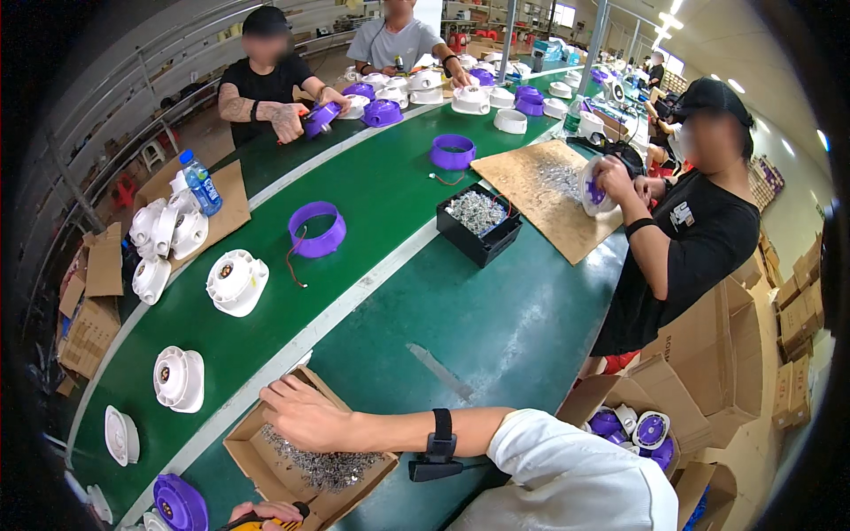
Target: The person uses a yellow power screwdriver to fasten screws into white and purple plastic components on a green assembly table. They repeatedly pick up components, align them over a box of screws, and drive the screws in before placing the finished units on the table.
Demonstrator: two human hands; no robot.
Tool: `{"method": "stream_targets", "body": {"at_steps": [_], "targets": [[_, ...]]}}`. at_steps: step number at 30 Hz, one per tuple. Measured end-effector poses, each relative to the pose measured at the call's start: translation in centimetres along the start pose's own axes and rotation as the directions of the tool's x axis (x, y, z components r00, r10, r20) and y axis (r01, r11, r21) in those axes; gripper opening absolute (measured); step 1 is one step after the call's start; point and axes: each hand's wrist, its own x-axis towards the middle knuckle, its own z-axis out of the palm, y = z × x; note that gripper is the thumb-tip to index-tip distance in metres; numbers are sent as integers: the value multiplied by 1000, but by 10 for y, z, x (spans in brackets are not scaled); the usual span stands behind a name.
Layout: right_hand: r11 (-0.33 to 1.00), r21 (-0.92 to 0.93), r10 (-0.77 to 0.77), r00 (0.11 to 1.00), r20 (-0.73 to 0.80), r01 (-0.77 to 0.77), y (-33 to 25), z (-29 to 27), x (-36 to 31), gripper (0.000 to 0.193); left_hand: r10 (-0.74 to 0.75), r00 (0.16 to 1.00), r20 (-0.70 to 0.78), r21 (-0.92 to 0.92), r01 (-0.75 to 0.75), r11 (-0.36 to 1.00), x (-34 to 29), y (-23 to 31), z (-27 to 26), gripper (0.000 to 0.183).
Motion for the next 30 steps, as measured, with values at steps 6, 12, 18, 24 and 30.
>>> {"method": "stream_targets", "body": {"at_steps": [6,12,18,24,30], "targets": [[1000,15,-5,1000,-9,5,2,5,0,20,-17,1000,-12,-3,17,1000,-1,0,0,42],[999,-26,-22,999,-31,21,1,2,0,17,-40,999,27,-39,41,998,-3,-8,-10,42],[999,-18,-32,998,-54,32,2,4,0,16,-11,1000,25,-23,12,1000,-2,-5,-5,41],[1000,-9,-17,999,-32,17,2,2,0,16,3,1000,22,-24,-3,1000,-1,-5,-5,45],[1000,3,-1,1000,10,1,1,-1,1,15,20,1000,-11,-30,-21,999,1,-2,-1,47]]}}
